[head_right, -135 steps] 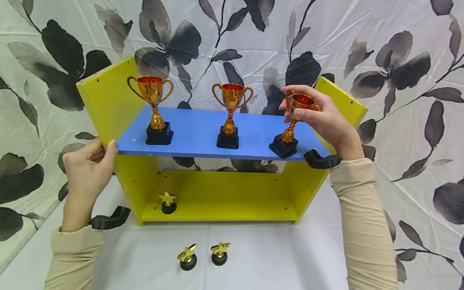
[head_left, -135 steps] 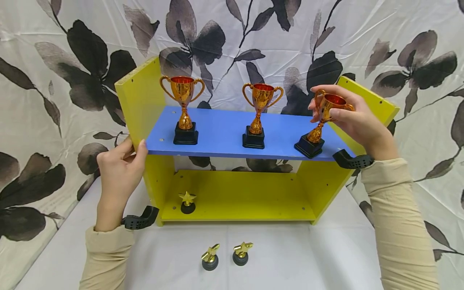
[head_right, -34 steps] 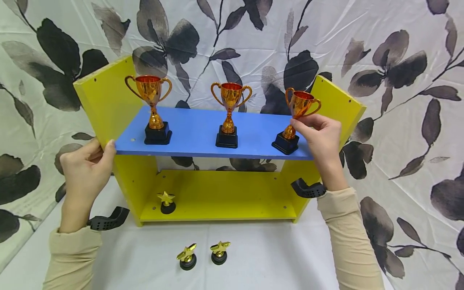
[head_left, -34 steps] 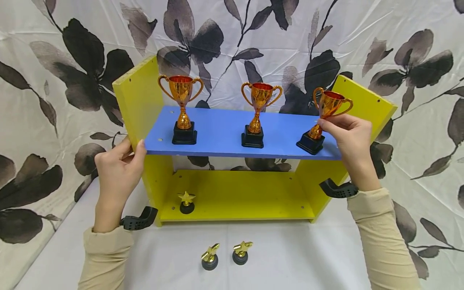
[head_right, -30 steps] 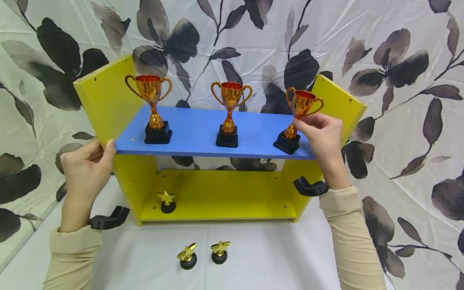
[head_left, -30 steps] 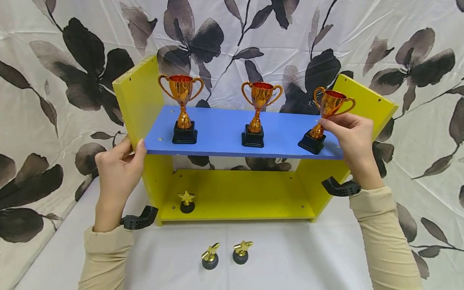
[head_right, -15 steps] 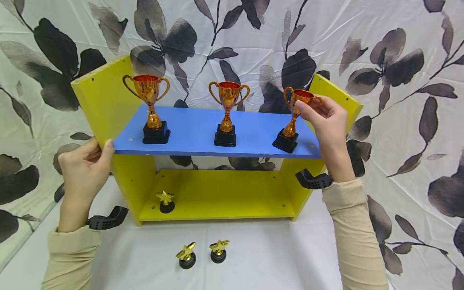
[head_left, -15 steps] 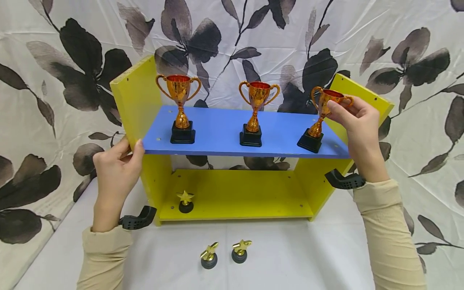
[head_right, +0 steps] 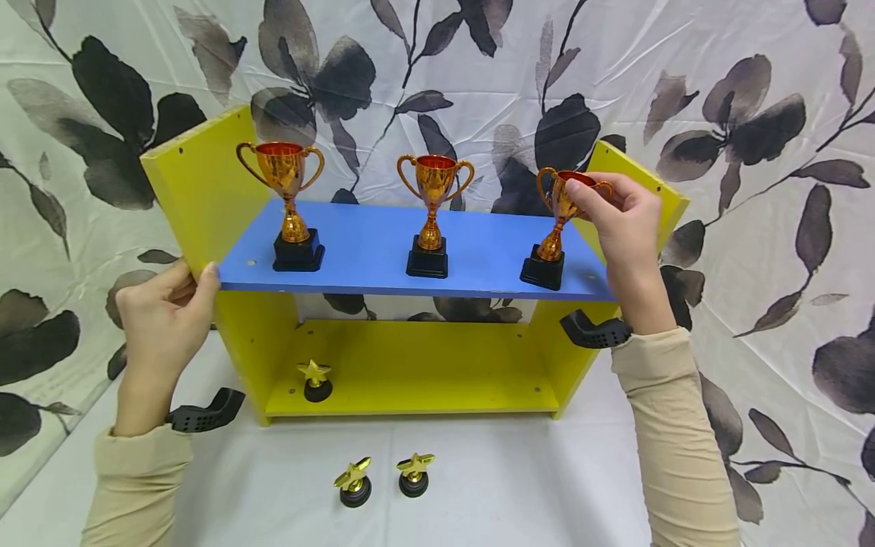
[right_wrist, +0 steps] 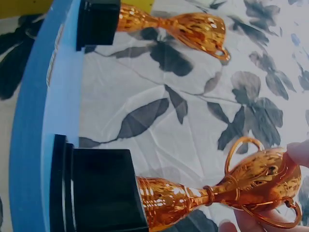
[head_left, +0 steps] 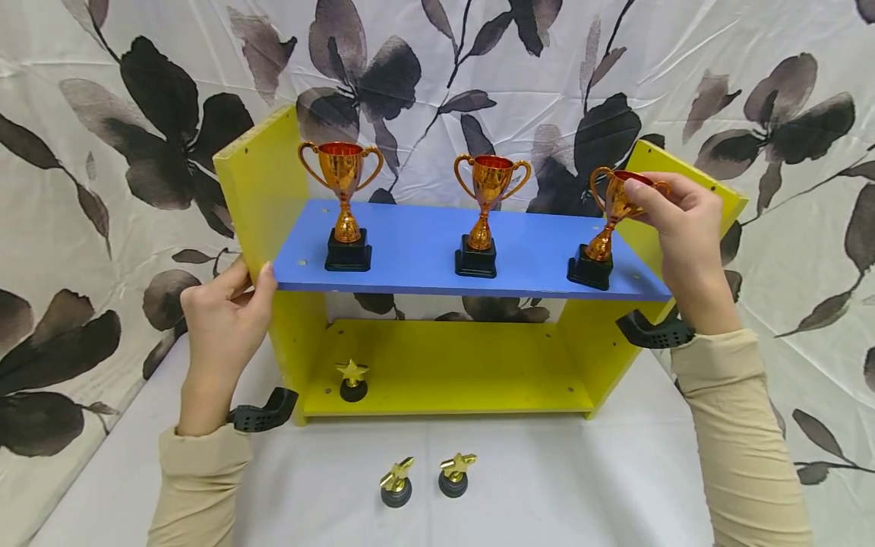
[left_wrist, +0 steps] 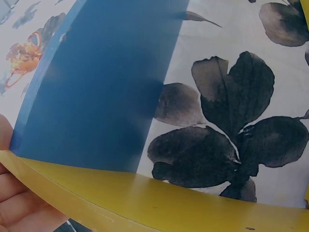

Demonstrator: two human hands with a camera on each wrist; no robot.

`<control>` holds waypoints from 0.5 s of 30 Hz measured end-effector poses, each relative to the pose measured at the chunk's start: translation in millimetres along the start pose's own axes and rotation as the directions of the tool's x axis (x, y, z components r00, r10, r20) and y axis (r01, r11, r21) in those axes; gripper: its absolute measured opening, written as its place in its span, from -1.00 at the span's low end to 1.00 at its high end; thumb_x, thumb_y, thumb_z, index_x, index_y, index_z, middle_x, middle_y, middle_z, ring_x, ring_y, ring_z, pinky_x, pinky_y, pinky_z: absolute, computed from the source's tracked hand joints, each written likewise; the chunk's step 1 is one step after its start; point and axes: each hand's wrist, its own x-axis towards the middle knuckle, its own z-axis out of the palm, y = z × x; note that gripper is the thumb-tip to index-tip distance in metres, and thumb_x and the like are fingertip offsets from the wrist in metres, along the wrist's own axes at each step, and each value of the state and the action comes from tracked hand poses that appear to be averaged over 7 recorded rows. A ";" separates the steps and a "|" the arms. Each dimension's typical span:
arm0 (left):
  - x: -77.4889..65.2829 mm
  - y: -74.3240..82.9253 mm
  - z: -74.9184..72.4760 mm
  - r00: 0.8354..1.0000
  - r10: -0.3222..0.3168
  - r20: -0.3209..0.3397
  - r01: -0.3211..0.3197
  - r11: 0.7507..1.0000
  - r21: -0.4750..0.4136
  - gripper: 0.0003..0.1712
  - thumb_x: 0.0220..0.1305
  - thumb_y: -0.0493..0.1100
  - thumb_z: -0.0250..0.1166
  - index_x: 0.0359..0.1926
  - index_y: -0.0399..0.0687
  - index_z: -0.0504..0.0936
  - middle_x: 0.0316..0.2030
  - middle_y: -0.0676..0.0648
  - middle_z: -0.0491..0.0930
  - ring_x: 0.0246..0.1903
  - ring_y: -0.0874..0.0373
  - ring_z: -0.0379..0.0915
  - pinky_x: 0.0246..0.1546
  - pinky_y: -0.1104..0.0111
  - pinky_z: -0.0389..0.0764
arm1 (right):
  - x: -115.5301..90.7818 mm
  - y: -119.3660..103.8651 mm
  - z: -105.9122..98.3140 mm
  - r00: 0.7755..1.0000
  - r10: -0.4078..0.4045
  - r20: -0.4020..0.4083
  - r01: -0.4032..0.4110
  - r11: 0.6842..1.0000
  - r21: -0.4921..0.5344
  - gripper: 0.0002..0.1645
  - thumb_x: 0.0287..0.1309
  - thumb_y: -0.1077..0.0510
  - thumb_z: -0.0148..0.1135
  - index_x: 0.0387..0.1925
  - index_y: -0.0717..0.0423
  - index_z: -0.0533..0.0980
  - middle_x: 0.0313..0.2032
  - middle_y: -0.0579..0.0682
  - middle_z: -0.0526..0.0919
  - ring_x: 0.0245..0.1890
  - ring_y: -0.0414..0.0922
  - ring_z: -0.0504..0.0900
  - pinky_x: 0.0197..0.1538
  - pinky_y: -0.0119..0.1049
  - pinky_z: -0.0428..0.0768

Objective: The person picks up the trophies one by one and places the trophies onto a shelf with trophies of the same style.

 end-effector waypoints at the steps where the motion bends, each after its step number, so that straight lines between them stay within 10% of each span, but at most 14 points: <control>1: 0.0 0.1 -0.2 1.000 0.000 0.001 0.000 1.000 0.002 -0.72 0.26 -0.37 0.30 -0.03 -0.42 0.69 -0.26 -0.38 0.70 -0.29 0.75 0.43 -0.28 0.78 0.46 | 0.6 -0.2 -1.2 1.000 0.003 0.009 -0.003 1.000 0.003 -0.73 0.12 0.17 0.45 -0.17 0.26 0.69 -0.27 0.04 0.70 -0.29 -0.10 0.67 -0.14 -0.47 0.65; 9: 0.4 0.2 -0.8 1.000 -0.001 -0.002 0.001 1.000 -0.001 -0.72 0.26 -0.37 0.29 -0.02 -0.41 0.69 -0.25 -0.38 0.70 -0.29 0.75 0.44 -0.29 0.78 0.46 | 6.5 -1.5 -8.9 0.995 0.023 0.101 -0.030 0.997 0.065 -0.78 0.23 0.22 0.33 -0.16 0.30 0.69 -0.19 0.08 0.64 -0.16 -0.06 0.59 -0.10 -0.43 0.66; 15: 0.2 0.6 -0.5 1.000 -0.002 0.005 0.002 1.000 0.014 -0.71 0.26 -0.37 0.30 0.00 -0.40 0.68 -0.23 -0.37 0.70 -0.30 0.01 0.68 -0.29 0.78 0.47 | 10.7 -1.3 -16.8 0.986 0.032 0.161 -0.049 0.993 0.104 -0.81 0.26 0.27 0.28 -0.17 0.32 0.69 -0.21 0.09 0.64 -0.16 -0.06 0.57 -0.10 -0.41 0.66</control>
